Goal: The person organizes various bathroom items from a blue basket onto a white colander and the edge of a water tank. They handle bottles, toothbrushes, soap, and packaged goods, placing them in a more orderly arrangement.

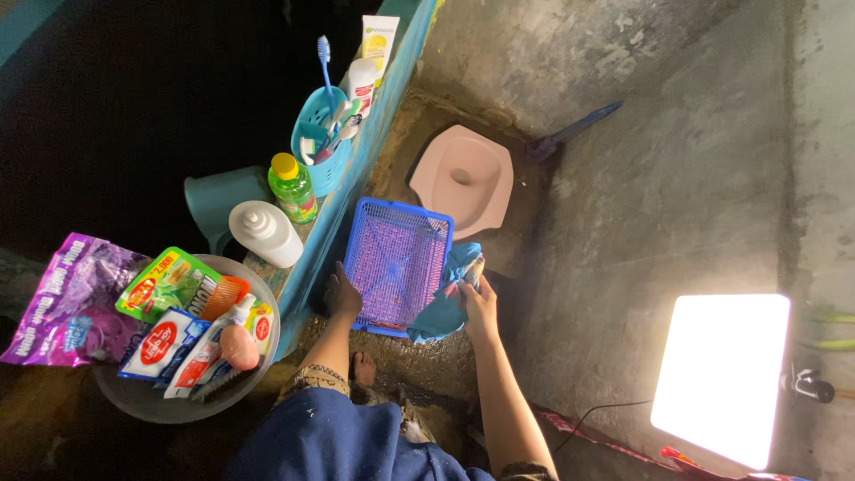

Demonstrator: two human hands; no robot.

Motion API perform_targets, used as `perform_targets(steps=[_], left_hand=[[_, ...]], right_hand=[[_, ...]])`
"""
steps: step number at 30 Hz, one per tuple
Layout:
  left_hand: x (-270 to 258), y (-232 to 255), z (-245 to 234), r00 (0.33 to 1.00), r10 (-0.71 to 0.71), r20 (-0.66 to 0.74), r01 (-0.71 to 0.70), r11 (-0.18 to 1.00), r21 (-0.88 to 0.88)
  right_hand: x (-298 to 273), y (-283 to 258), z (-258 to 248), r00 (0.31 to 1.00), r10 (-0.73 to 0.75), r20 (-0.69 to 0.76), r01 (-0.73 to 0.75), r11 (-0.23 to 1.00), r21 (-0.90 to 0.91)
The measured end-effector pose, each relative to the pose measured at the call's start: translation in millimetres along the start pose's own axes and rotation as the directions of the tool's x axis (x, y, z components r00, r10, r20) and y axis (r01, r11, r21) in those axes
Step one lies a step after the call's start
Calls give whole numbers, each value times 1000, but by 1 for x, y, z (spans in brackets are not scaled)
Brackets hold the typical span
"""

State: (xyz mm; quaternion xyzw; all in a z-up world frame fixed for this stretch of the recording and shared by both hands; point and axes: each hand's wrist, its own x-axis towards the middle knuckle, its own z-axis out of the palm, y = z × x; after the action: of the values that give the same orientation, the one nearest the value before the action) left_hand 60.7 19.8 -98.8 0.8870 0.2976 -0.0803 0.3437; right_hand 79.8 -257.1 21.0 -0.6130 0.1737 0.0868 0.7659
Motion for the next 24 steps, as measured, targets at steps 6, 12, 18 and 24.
perform_targets(steps=[6,12,18,24], left_hand=[[-29,74,0,942,210,261,-69,885,-461],[-91,135,-8,730,604,319,-258,676,-690],[-78,148,33,881,473,4,-354,664,-659],[-82,165,35,871,488,-57,-371,577,-727]], right_hand=[[-14,-10,10,999,-42,-8,42,997,-60],[-9,-17,13,987,-139,-76,116,961,-250],[-27,-53,3,898,-392,201,439,775,-455],[-41,-78,-3,938,-305,161,343,877,-337]])
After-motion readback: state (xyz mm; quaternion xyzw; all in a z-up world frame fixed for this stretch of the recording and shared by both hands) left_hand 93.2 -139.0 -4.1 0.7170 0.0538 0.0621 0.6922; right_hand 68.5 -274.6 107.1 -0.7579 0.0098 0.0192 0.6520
